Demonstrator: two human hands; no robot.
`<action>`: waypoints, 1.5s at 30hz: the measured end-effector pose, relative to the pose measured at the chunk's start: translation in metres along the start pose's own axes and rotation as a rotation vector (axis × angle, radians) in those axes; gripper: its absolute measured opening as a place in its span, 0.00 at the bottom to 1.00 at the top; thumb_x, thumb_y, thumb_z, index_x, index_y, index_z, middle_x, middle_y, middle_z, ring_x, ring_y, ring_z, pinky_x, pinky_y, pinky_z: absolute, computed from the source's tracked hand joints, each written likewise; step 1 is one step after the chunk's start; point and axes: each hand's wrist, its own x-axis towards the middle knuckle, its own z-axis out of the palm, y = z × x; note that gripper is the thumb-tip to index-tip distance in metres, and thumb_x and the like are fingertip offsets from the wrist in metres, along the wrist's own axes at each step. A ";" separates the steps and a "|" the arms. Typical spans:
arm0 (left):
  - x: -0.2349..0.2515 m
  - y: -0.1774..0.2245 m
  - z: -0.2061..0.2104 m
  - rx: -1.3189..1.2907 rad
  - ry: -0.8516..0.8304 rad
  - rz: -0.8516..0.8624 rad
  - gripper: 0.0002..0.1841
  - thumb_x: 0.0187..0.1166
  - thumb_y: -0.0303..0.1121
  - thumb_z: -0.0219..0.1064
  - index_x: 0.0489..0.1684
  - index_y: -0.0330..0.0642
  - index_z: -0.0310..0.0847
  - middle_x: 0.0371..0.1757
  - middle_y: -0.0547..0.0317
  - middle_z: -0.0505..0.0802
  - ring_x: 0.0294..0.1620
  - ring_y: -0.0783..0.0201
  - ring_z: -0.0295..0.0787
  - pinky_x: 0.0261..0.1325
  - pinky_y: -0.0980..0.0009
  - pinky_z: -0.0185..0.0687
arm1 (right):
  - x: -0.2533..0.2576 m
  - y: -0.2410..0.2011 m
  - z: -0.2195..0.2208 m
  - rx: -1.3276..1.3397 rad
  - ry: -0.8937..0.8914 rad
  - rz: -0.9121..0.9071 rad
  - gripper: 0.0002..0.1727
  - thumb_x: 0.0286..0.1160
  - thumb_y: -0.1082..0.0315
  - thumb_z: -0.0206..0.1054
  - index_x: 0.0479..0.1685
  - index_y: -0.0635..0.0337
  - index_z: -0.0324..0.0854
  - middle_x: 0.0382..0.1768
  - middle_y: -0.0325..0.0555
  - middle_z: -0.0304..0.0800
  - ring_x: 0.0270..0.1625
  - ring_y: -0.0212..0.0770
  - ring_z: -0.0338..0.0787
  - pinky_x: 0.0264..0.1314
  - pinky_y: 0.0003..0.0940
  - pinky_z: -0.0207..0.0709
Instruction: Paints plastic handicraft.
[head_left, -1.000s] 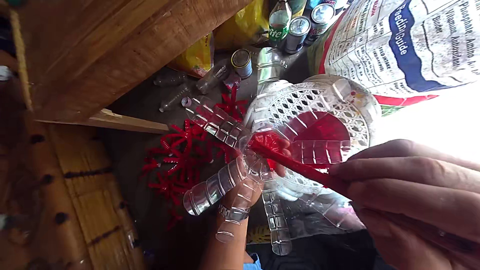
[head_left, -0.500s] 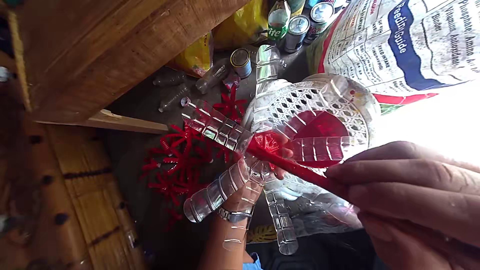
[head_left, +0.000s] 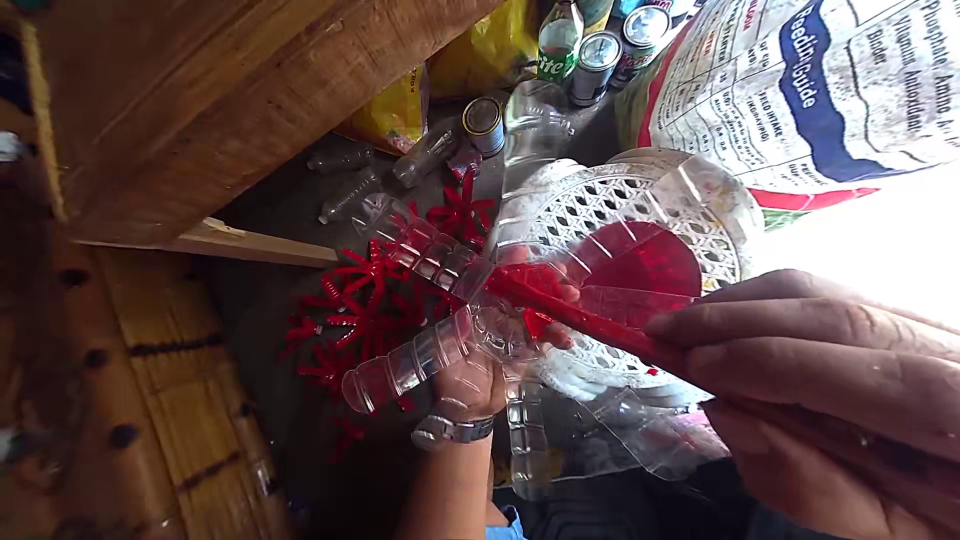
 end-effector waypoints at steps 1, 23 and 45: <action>0.000 0.001 -0.002 -0.031 -0.034 -0.022 0.28 0.73 0.56 0.69 0.62 0.45 0.88 0.60 0.49 0.94 0.62 0.55 0.92 0.61 0.60 0.89 | 0.000 -0.001 -0.002 0.018 -0.013 0.008 0.11 0.84 0.59 0.62 0.48 0.56 0.83 0.48 0.44 0.93 0.54 0.37 0.91 0.55 0.29 0.85; -0.002 -0.006 -0.001 0.008 0.110 -0.060 0.29 0.72 0.59 0.71 0.60 0.44 0.88 0.53 0.52 0.95 0.51 0.60 0.95 0.54 0.66 0.91 | 0.001 -0.002 -0.005 -0.013 -0.011 -0.026 0.12 0.85 0.59 0.62 0.48 0.57 0.84 0.48 0.45 0.94 0.55 0.39 0.92 0.56 0.32 0.85; -0.001 0.002 -0.009 -0.170 -0.078 -0.092 0.40 0.72 0.59 0.68 0.81 0.42 0.72 0.76 0.41 0.82 0.66 0.49 0.88 0.61 0.61 0.88 | 0.001 -0.001 -0.005 -0.034 -0.040 -0.021 0.11 0.83 0.58 0.63 0.44 0.55 0.83 0.45 0.44 0.93 0.53 0.38 0.91 0.53 0.30 0.83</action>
